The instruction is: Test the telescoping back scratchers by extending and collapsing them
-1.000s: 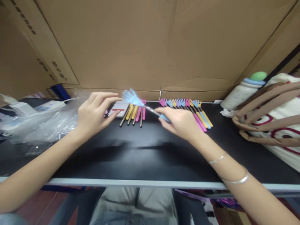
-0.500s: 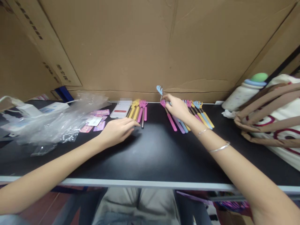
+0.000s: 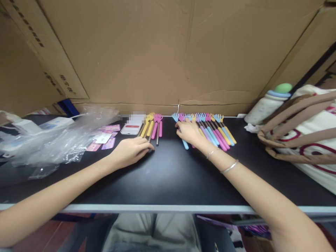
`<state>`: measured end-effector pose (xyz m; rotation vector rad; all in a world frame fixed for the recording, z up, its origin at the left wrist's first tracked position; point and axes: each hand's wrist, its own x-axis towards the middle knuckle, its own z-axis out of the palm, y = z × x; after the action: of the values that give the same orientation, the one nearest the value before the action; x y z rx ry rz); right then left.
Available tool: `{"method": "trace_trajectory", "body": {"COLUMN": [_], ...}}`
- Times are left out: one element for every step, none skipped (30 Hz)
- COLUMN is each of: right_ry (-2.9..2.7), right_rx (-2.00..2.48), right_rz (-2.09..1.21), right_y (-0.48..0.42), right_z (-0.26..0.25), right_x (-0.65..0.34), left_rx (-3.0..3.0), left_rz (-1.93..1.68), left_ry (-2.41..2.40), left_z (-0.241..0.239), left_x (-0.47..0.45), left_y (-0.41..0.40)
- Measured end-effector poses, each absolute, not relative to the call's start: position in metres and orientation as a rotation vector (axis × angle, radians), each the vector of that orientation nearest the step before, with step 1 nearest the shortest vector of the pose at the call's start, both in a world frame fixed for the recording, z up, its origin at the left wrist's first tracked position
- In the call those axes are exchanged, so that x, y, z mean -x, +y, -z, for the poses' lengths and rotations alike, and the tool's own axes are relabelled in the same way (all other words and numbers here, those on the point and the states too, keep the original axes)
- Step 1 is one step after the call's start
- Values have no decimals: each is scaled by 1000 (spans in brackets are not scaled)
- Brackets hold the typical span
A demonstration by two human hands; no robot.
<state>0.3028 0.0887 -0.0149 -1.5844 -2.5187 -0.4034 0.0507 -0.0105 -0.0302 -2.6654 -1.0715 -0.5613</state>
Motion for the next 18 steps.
{"method": "trace_trajectory", "body": {"right_ry": [-2506,-2491,-2477,-2465,-2458,-2453,-2450,-2448,-2445,-2441,-2436,-2429,-2422,-2415,-2408,-2404,-2401,-2402], "right_rx": [1582,1580,1578,1576,1573,1569,1564,1559,1554,1552,1552,1554,1557,1562,1567,1570,1571,1572], "right_rz": [421,438,452,463,471,476,480,484,487,490,494,497,498,499,498,495,491,485], "right_y": [88,87,86,86,86,86,86,87,88,90,91,93,95,96,97,98,98,98], "right_z": [16,17,18,18,19,20,21,21,22,23,24,25,25,26,27,27,27,27], "right_x": [-303,-303,-303,-303,-303,-303,-304,-305,-306,-307,-308,-310,-312,-313,-314,-315,-316,-316], "left_rx": [2663,2661,2660,2659,2659,2659,2660,2662,2663,2665,2666,2668,2671,2674,2677,2679,2679,2679], "left_rz": [559,555,553,554,556,560,565,568,570,569,568,566,562,559,555,552,553,556], "left_ry": [-1070,-1069,-1069,-1069,-1068,-1066,-1063,-1059,-1056,-1054,-1053,-1055,-1057,-1061,-1064,-1067,-1068,-1067], "left_z": [30,30,30,30,30,30,29,29,29,28,28,28,28,28,28,28,28,28], "left_x": [-51,-50,-50,-50,-50,-50,-50,-50,-50,-50,-50,-50,-50,-50,-50,-50,-50,-50], "left_y": [-11,-10,-10,-10,-10,-11,-11,-11,-11,-11,-11,-11,-11,-11,-11,-11,-12,-12]}}
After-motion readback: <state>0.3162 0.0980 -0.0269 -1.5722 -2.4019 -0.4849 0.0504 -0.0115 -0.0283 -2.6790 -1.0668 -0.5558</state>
